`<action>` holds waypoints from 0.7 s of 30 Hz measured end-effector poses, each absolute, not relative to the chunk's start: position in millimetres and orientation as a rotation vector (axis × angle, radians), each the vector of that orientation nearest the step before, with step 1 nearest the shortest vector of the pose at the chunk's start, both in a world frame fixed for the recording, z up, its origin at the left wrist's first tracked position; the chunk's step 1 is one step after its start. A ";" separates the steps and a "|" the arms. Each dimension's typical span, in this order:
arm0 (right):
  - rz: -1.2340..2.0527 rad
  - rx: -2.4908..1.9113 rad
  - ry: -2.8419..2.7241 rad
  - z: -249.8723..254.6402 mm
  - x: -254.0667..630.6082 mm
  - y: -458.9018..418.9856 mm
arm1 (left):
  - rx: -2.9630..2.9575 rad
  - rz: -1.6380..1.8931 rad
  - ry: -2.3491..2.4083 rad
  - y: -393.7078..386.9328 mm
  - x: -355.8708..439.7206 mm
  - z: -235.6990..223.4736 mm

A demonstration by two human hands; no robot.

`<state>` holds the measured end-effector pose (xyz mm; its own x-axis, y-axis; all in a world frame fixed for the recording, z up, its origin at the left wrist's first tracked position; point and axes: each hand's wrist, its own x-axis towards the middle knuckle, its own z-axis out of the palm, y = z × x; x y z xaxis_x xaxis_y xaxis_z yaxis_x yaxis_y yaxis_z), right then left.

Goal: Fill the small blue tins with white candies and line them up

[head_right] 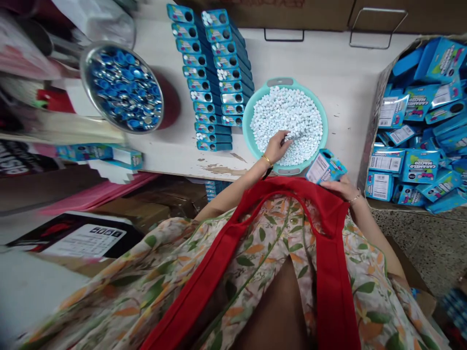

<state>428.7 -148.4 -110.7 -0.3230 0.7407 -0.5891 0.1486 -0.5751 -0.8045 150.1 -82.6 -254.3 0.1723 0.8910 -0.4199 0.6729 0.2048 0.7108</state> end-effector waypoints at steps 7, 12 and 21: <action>0.938 -1.809 -1.910 -172.6 402.5 -105.2 | 1.845 0.464 1.420 -77.0 95.2 -201.7; 0.855 -1.804 -2.065 -187.5 381.3 -95.0 | 2.021 0.343 1.255 -70.2 79.2 -145.4; 0.890 -1.732 -2.143 -186.3 350.2 -96.3 | 2.051 0.166 1.360 -69.1 97.8 -103.5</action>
<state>350.2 -96.3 -186.3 -0.2647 0.9470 -0.1819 0.7973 0.1089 -0.5936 97.8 -69.1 -103.5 0.4507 0.8585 -0.2449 0.7744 -0.2395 0.5856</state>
